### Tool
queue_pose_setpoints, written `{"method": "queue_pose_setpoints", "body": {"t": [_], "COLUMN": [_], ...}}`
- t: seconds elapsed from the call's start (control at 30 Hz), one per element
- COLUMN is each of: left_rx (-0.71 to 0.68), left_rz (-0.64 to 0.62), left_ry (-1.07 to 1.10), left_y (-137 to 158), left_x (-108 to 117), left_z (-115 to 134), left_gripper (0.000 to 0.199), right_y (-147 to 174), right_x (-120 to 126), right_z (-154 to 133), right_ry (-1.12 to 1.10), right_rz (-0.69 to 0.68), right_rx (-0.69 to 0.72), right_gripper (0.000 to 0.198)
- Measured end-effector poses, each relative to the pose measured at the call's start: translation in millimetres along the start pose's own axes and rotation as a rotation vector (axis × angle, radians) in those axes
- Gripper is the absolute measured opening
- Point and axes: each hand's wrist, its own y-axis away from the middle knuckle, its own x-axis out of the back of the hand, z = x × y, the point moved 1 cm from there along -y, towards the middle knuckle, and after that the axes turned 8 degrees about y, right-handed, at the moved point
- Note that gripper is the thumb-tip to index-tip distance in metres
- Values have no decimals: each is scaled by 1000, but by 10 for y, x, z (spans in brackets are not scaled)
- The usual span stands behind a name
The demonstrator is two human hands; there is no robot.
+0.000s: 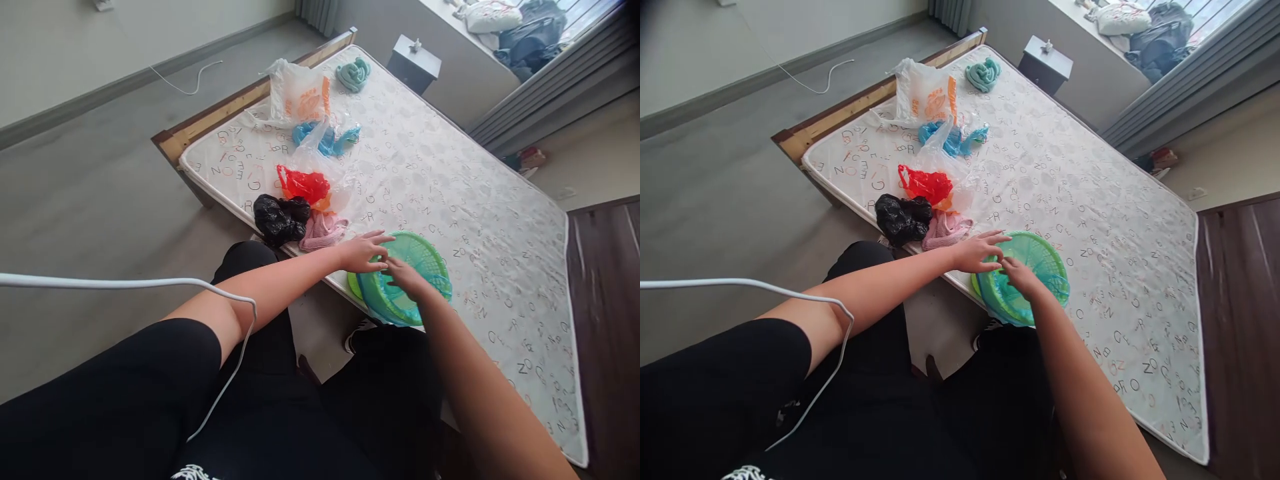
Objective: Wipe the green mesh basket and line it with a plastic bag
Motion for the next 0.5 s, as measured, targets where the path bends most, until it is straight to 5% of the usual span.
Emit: {"method": "queue_pose_setpoints", "body": {"t": [0.13,0.2,0.3,0.4,0.5], "left_rx": [-1,-9,-18,-9,-14], "left_rz": [-21,-30,-37,-21,4], "left_ry": [1,-5,-11,-8,-10], "left_y": [51,73,98,118,150], "left_x": [-8,24,77,90,66], "left_z": [19,18,2,-33,-78], "left_gripper": [30,32,33,31,33], "right_y": [548,1009,1628,1842,1647], "right_x": [443,490,188,-305,-568], "right_z": [-18,0,17,110,357], "right_ry": [-227,-341,-343,-169,-158], "right_rz": [350,389,-85,-507,-500], "right_rx": [3,54,136,96,-66], "right_gripper": [28,30,49,31,41]}}
